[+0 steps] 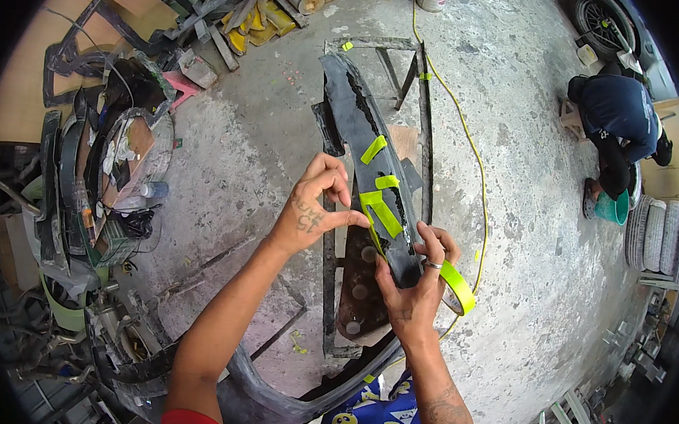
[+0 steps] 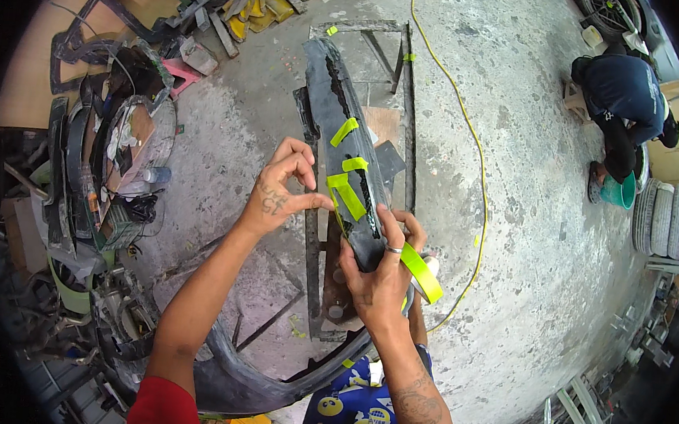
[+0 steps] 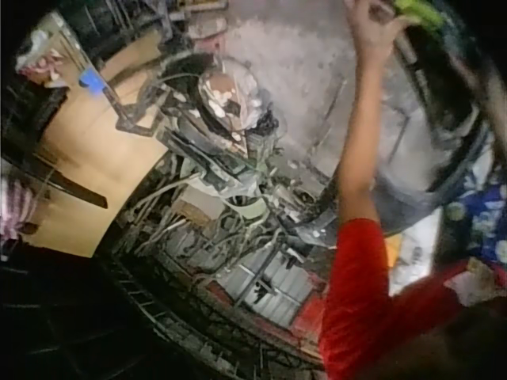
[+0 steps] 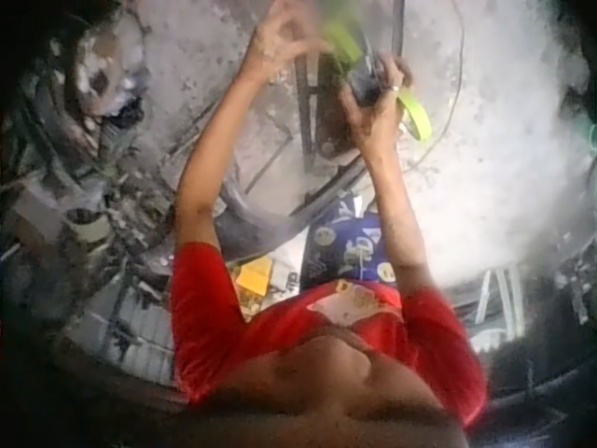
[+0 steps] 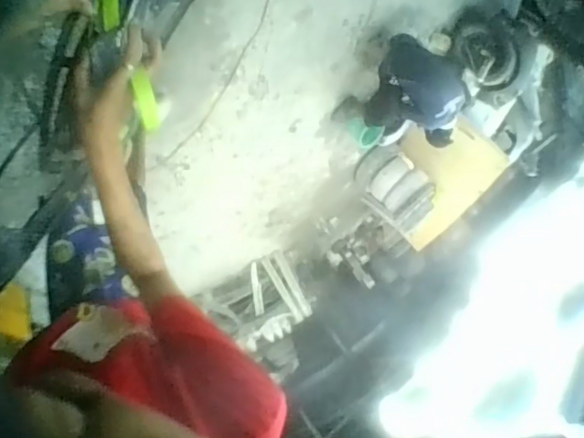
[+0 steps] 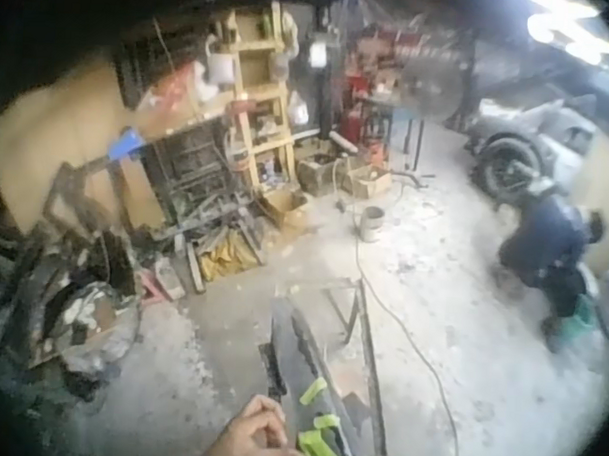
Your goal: The person applies bright green masking tape to the edges and seams of a gray car bumper mounted on a metal stand. They tear off strips of tape, smooth them onto the surface, and occasionally use a small tool to press the tape into crevices. The task continues across multiple sections of the bumper.
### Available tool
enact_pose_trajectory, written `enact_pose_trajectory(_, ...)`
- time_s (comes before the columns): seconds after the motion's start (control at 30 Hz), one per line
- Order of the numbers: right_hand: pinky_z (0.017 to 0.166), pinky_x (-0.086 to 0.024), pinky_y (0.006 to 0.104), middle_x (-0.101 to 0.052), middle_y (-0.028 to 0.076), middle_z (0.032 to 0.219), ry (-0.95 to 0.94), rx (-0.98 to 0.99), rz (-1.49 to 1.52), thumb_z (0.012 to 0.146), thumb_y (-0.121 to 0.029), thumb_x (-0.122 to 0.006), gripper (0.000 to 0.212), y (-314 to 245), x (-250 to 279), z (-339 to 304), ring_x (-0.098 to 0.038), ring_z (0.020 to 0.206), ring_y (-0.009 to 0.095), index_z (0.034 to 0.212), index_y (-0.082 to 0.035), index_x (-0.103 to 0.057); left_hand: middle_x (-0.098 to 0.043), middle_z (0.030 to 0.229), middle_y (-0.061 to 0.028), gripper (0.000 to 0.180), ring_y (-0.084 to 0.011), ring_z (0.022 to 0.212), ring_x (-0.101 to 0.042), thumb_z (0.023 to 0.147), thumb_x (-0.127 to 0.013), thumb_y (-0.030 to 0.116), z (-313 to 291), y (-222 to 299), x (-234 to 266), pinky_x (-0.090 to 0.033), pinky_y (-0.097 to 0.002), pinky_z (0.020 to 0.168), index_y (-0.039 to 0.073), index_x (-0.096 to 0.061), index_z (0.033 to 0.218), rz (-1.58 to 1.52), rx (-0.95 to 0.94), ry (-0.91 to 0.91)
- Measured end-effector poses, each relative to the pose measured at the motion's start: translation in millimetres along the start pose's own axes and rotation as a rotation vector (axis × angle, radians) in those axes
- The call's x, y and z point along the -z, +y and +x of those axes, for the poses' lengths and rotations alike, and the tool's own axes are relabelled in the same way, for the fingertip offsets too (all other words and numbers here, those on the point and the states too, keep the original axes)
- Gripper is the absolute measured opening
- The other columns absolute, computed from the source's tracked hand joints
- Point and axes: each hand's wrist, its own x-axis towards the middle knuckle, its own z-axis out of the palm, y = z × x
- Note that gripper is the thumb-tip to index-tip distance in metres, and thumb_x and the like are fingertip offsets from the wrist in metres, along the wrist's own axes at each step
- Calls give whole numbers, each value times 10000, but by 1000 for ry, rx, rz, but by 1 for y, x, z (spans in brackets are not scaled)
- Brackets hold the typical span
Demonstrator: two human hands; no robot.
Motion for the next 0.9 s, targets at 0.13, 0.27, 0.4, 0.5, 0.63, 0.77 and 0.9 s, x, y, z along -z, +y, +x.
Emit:
enact_pose_trajectory(0.13, 970, -494, 472, -423, 213, 1341, 3, -1, 2, 739, -48, -846, 817, -1, 1, 3, -542, 1173, 398, 1457, -144, -468, -506, 1067, -23, 439, -103, 875, -522, 625, -990, 201, 5, 1, 0, -481, -271, 795, 73, -611, 806, 82, -49, -29)
enact_pose_trajectory(0.27, 960, -498, 466, -421, 216, 1345, 13, 14, 19, 749, -36, -838, 798, 1, 0, 3, -541, 1179, 399, 1451, -134, -472, -504, 1061, -19, 448, -103, 864, -505, 628, -992, 219, 6, -4, 0, -473, -270, 793, 76, -613, 819, 105, -43, -30)
enact_pose_trajectory(0.4, 961, -500, 468, -426, 220, 1343, 17, 40, 16, 745, -22, -832, 805, -1, -1, 3, -540, 1183, 405, 1452, -140, -466, -500, 1065, -15, 457, -105, 857, -478, 635, -992, 245, 7, -8, 0, -452, -262, 808, 82, -626, 855, 71, 44, -38)
enact_pose_trajectory(0.5, 960, -500, 472, -429, 221, 1343, 17, 63, 16, 737, -14, -830, 811, -1, -2, 3, -541, 1180, 408, 1451, -149, -469, -492, 1074, -13, 472, -111, 858, -469, 622, -997, 234, 5, -5, 1, -445, -264, 813, 82, -627, 873, 100, 61, -36)
enact_pose_trajectory(0.63, 961, -498, 479, -426, 224, 1350, 24, 52, 11, 730, -2, -822, 812, -2, 1, 6, -542, 1175, 414, 1448, -152, -476, -479, 1095, -19, 539, -124, 862, -462, 591, -1008, 240, 0, -2, 0, -453, -285, 804, 73, -618, 924, 172, -53, -53)
enact_pose_trajectory(0.77, 961, -496, 486, -426, 226, 1351, -3, 43, 7, 723, 4, -821, 830, -1, 2, 3, -543, 1175, 416, 1456, -155, -465, -456, 1101, -28, 633, -154, 835, -466, 570, -1006, 318, -5, 3, -9, -488, -314, 782, 73, -598, 986, 187, -96, -58)
enact_pose_trajectory(0.9, 967, -489, 487, -432, 226, 1341, 9, 71, 4, 718, 14, -819, 842, -1, 3, 3, -538, 1182, 415, 1462, -158, -461, -454, 1110, -24, 638, -131, 863, -449, 560, -1016, 297, -3, 4, -8, -458, -296, 802, 69, -604, 991, 211, -58, -60)
